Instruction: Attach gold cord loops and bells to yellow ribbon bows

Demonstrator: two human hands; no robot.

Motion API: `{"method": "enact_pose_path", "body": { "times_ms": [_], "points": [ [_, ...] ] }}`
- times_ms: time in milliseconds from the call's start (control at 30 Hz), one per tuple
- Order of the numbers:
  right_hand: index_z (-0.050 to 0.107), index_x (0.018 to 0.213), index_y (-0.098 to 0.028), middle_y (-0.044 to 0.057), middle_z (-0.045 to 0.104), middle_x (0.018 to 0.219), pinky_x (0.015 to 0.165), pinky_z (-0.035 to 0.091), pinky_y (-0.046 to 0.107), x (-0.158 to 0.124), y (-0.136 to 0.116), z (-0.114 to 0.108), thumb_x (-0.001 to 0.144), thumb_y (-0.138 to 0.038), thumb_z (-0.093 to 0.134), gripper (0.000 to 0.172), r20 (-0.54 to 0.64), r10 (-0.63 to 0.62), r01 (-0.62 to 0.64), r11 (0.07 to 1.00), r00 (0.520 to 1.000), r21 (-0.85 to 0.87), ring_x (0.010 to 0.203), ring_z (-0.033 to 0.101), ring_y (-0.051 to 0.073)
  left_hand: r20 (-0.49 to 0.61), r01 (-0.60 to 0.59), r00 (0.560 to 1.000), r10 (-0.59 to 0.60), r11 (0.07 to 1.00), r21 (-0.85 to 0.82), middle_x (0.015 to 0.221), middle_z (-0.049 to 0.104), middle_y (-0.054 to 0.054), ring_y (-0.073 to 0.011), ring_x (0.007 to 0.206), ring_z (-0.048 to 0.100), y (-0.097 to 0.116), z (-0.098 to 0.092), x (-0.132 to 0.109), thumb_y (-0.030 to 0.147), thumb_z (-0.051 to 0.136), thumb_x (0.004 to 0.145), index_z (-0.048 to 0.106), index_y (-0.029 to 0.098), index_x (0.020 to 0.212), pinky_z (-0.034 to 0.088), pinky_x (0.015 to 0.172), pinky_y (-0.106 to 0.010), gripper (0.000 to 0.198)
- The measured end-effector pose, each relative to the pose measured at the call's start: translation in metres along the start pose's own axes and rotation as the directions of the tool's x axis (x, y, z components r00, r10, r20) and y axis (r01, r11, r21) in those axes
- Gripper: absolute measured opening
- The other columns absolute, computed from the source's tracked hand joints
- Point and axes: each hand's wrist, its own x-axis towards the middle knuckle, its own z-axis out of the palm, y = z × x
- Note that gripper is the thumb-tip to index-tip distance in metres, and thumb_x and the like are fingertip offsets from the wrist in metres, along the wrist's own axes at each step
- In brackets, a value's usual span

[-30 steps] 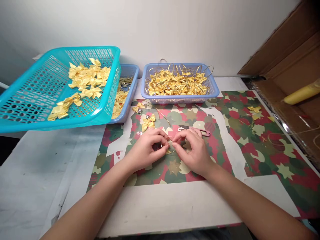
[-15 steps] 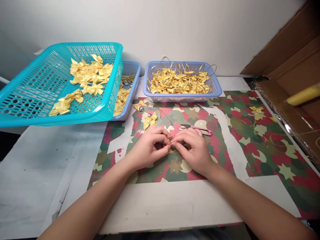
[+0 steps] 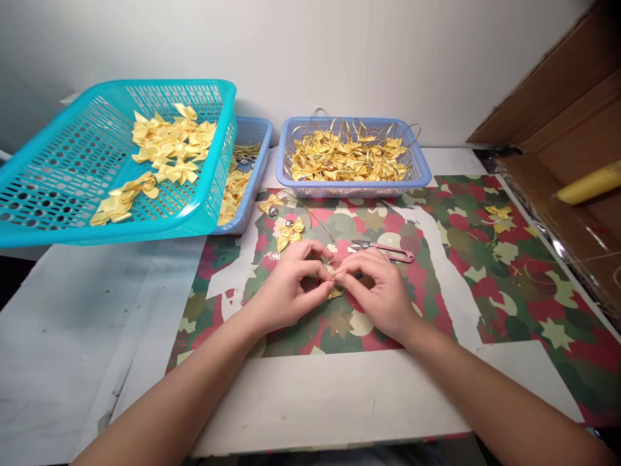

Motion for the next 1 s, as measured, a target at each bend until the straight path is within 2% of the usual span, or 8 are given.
{"method": "enact_pose_path", "body": {
  "times_ms": [133, 333, 467, 567, 633, 733, 833, 1000],
  "points": [
    [0.063, 0.073, -0.022, -0.001, 0.069, 0.079, 0.084, 0.040, 0.038, 0.0003, -0.0010, -0.0023, 0.087, -0.017, 0.060, 0.016, -0.008, -0.003, 0.003, 1.000, 1.000, -0.010, 0.082, 0.057, 0.018, 0.014, -0.007, 1.000, 0.007, 1.000, 0.022, 0.123, 0.051, -0.008, -0.0234, 0.121, 0.048, -0.0013, -0.0016, -0.0020, 0.018, 0.060, 0.083, 0.067, 0.020, 0.083, 0.037, 0.104, -0.039, 0.007],
    [0.065, 0.074, -0.023, -0.001, 0.071, 0.083, 0.087, 0.040, 0.040, -0.0007, 0.0004, -0.0011, 0.087, -0.017, 0.059, 0.015, -0.016, -0.054, 0.054, 0.999, 0.998, -0.007, 0.083, 0.061, 0.018, 0.014, -0.012, 1.000, 0.012, 0.999, 0.043, 0.123, 0.052, -0.009, -0.0238, 0.121, 0.047, -0.0005, -0.0006, -0.0021, 0.015, 0.061, 0.079, 0.064, 0.019, 0.088, 0.037, 0.103, -0.040, 0.011],
    [0.067, 0.075, -0.023, 0.000, 0.070, 0.083, 0.087, 0.041, 0.040, -0.0012, 0.0023, -0.0007, 0.085, -0.017, 0.062, 0.014, -0.018, -0.067, 0.067, 0.998, 0.998, 0.000, 0.082, 0.060, 0.018, -0.075, -0.024, 0.997, 0.024, 1.000, 0.002, 0.114, 0.055, -0.009, -0.0229, 0.115, 0.051, 0.0005, -0.0005, 0.0004, 0.013, 0.058, 0.079, 0.063, 0.018, 0.090, 0.040, 0.099, -0.039, 0.013],
    [0.068, 0.077, -0.023, 0.000, 0.069, 0.080, 0.083, 0.042, 0.040, -0.0011, 0.0024, -0.0007, 0.085, -0.016, 0.062, 0.012, -0.023, -0.064, 0.064, 0.998, 0.998, 0.007, 0.080, 0.060, 0.018, -0.194, -0.025, 0.981, 0.013, 0.998, -0.056, 0.104, 0.058, -0.007, -0.0202, 0.102, 0.056, -0.0003, -0.0020, 0.0011, 0.011, 0.055, 0.080, 0.061, 0.018, 0.092, 0.045, 0.090, -0.035, 0.015],
    [0.069, 0.077, -0.023, 0.000, 0.069, 0.079, 0.081, 0.043, 0.039, -0.0010, 0.0022, -0.0004, 0.085, -0.016, 0.062, 0.013, -0.025, -0.064, 0.065, 0.998, 0.998, 0.010, 0.079, 0.060, 0.018, -0.235, -0.027, 0.972, 0.009, 0.997, -0.070, 0.097, 0.062, -0.005, -0.0185, 0.094, 0.058, -0.0005, -0.0022, 0.0007, 0.011, 0.055, 0.081, 0.060, 0.019, 0.092, 0.047, 0.083, -0.033, 0.015],
    [0.070, 0.078, -0.023, 0.001, 0.068, 0.079, 0.080, 0.043, 0.038, -0.0010, 0.0024, 0.0003, 0.084, -0.015, 0.063, 0.013, -0.034, -0.072, 0.072, 0.997, 0.997, 0.016, 0.079, 0.059, 0.018, -0.152, -0.029, 0.988, 0.017, 0.997, -0.076, 0.098, 0.065, -0.004, -0.0180, 0.092, 0.060, 0.0007, 0.0004, -0.0001, 0.012, 0.059, 0.081, 0.059, 0.020, 0.099, 0.046, 0.083, -0.032, 0.020],
    [0.071, 0.080, -0.024, 0.001, 0.066, 0.078, 0.078, 0.044, 0.037, -0.0003, 0.0028, 0.0004, 0.083, -0.015, 0.064, 0.012, -0.059, -0.080, 0.081, 0.996, 0.995, 0.023, 0.078, 0.059, 0.018, -0.041, -0.008, 0.999, 0.001, 0.985, -0.171, 0.101, 0.065, -0.005, -0.0171, 0.093, 0.062, 0.0021, 0.0051, -0.0004, 0.016, 0.060, 0.083, 0.053, 0.020, 0.110, 0.047, 0.082, -0.030, 0.028],
    [0.069, 0.077, -0.023, 0.001, 0.066, 0.074, 0.075, 0.044, 0.036, 0.0018, 0.0014, 0.0001, 0.083, -0.014, 0.062, 0.013, -0.089, -0.079, 0.082, 0.996, 0.993, 0.034, 0.074, 0.058, 0.016, 0.040, 0.085, 0.996, -0.077, 0.938, -0.335, 0.079, 0.064, 0.000, -0.0129, 0.072, 0.057, 0.0013, 0.0073, -0.0009, 0.020, 0.060, 0.086, 0.047, 0.021, 0.110, 0.042, 0.066, -0.026, 0.027]
  ]
}}
